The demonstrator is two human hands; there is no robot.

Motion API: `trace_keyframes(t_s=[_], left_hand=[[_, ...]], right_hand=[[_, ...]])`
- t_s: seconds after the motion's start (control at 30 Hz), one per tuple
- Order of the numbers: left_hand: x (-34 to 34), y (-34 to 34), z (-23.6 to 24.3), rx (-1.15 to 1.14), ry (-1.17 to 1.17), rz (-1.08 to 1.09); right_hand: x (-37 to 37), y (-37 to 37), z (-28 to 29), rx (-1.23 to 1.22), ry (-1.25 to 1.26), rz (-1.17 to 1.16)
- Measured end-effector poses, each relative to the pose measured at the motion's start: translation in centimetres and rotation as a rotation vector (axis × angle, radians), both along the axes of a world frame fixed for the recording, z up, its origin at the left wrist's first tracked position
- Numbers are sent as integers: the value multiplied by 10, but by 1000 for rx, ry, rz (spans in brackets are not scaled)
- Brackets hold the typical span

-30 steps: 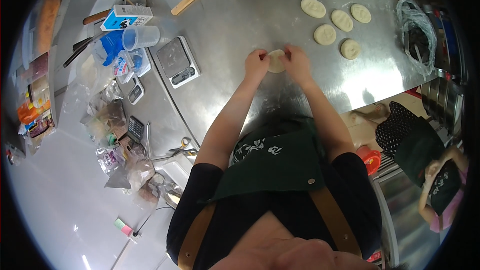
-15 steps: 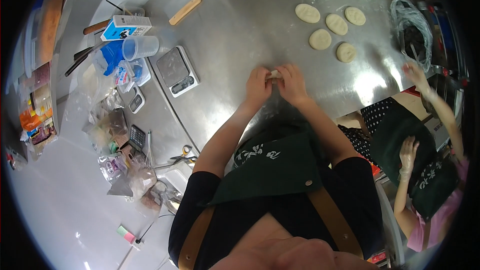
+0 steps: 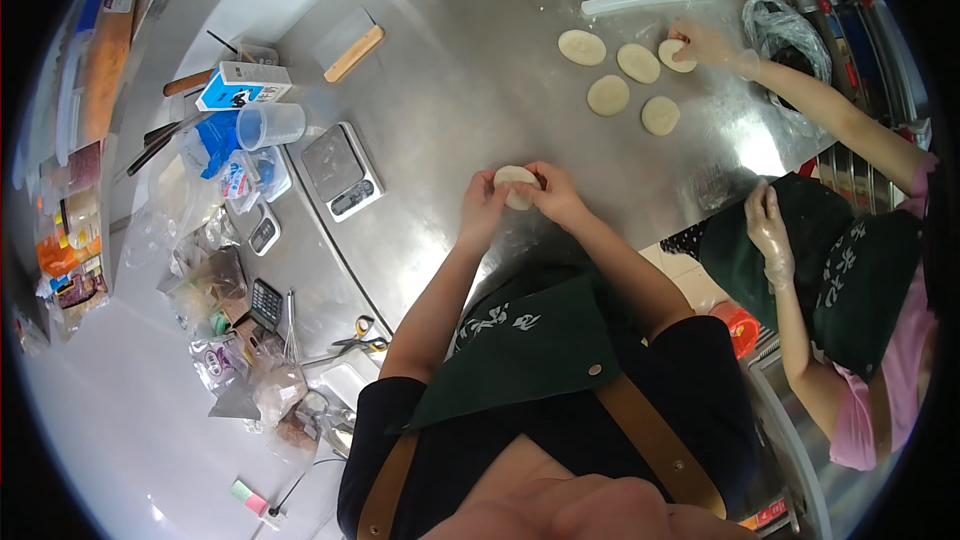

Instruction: The person flattens pieces of dough on a metal counter by hand, weighs items using a digital scale, and washes a plastic cup in a sink under running water.

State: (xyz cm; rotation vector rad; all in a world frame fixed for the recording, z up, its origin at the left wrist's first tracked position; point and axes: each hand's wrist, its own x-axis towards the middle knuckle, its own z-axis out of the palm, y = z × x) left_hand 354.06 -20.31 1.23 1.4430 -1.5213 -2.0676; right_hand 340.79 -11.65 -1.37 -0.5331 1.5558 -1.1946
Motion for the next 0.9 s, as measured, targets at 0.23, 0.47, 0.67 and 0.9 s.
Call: trace_keyframes(t_s=[0.23,0.47,0.67,0.9], left_hand=[[9,6,7,-403,-69,-241],[22,16,4,-246,73,20],[92,24,-22,-392,-77,-54],[163,66,-7,-360,-234,23]], right_hand=[[-9,8,17,101,-302,90],[-21,4,0,25,348,147],[-61,-29,22,24,734,-17],[-126,-76,-1,23,811,6]])
